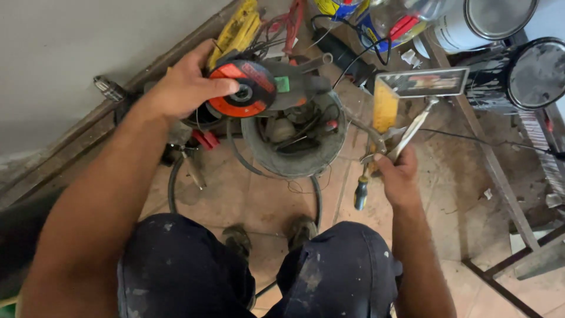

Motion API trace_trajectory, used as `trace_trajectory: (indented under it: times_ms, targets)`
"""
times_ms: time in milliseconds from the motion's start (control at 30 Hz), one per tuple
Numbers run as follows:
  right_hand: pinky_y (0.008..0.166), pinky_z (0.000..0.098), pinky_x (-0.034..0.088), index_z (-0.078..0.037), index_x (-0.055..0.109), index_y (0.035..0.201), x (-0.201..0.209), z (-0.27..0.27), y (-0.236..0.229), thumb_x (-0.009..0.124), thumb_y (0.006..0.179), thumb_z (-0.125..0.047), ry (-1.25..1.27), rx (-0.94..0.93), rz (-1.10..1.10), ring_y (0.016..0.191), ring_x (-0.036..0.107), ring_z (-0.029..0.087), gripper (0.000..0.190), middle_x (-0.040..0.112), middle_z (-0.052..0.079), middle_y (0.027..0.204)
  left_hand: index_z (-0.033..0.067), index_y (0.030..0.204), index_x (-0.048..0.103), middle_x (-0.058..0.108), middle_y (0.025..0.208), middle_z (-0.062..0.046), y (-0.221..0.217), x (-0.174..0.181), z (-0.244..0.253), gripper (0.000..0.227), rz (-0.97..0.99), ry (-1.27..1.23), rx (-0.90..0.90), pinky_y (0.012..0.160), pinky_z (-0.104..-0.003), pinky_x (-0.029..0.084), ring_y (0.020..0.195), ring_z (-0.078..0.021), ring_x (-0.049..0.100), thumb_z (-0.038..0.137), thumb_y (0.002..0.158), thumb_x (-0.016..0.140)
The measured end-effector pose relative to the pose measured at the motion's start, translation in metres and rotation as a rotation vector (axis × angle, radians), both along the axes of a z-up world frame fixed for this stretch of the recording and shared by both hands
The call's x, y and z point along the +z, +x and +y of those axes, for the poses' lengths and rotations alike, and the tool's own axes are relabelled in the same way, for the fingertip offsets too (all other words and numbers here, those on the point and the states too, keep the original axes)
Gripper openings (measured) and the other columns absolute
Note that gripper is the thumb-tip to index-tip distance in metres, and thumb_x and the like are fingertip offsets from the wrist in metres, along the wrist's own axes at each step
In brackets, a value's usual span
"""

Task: Adjusting a metal chop saw and using a wrench to tighten a bolt on its base.

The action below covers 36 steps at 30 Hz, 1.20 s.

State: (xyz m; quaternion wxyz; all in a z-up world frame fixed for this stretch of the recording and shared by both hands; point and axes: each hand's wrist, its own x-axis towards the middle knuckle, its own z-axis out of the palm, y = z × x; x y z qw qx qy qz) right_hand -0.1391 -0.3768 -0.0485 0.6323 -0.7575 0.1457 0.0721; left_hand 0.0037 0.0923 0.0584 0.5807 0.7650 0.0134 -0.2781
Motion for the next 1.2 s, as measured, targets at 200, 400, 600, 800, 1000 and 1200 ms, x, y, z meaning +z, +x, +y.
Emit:
trace_trajectory:
  times_ms: [200,400,600,800,1000,1200]
  targets:
    - [0.075,0.0345,0.058,-0.006,0.052,0.129,-0.007,0.026,0.006,0.066,0.094,-0.008,0.426,0.030,0.043,0.086,0.065,0.021,0.038,0.066,0.012,0.106,0.0105,0.126,0.055,0.070,0.118,-0.006,-0.009,-0.049,-0.014,0.061,0.104,-0.443,0.251,0.094,-0.032,0.061,0.104,-0.0163,0.070,0.024,0.074,0.084]
    - [0.075,0.0564,0.062,-0.013,0.055,0.129,-0.030,0.075,0.030,0.062,0.095,-0.001,0.783,-0.151,0.199,0.095,0.075,0.039,0.036,0.072,0.020,0.108,0.0114,0.116,0.066,0.064,0.102,-0.003,-0.046,-0.069,-0.057,0.048,0.072,-0.358,0.419,0.086,-0.033,0.054,0.097,-0.0194,0.064,0.022,0.076,0.089]
    - [0.067,0.0575,0.064,-0.019,0.056,0.127,-0.019,0.103,0.056,0.072,0.091,-0.008,0.885,-0.150,0.314,0.073,0.074,0.040,0.041,0.070,0.018,0.089,0.0141,0.144,0.048,0.060,0.142,-0.020,-0.080,-0.068,-0.084,0.085,0.059,0.288,-0.371,0.104,-0.055,0.050,0.127,-0.0437,0.060,0.053,0.077,0.081]
    - [0.050,0.0435,0.063,-0.015,0.054,0.135,-0.046,0.064,0.052,0.075,0.086,-0.006,0.538,-0.009,0.313,0.064,0.071,0.027,0.054,0.065,0.007,0.089,0.0050,0.150,0.036,0.056,0.139,-0.029,-0.079,-0.023,-0.065,0.078,-0.215,0.246,-0.691,0.100,-0.060,0.050,0.119,-0.0527,0.059,0.031,0.089,0.076]
    - [0.047,0.0423,0.064,-0.015,0.057,0.131,0.006,0.025,0.048,0.074,0.077,0.002,0.470,0.018,0.172,0.066,0.071,0.024,0.059,0.064,0.005,0.095,0.0104,0.138,0.051,0.069,0.122,-0.024,-0.058,0.043,-0.003,0.073,0.033,0.165,-0.388,0.097,-0.054,0.051,0.112,-0.0447,0.066,0.035,0.077,0.081]
    - [0.042,0.0507,0.061,-0.013,0.053,0.128,-0.018,-0.013,0.042,0.077,0.071,0.006,0.657,0.031,0.014,0.060,0.067,0.036,0.065,0.061,0.016,0.096,0.0113,0.136,0.054,0.067,0.118,-0.009,-0.037,-0.005,0.009,0.074,-0.113,-0.171,0.096,0.099,-0.039,0.051,0.110,-0.0219,0.062,0.026,0.073,0.091]
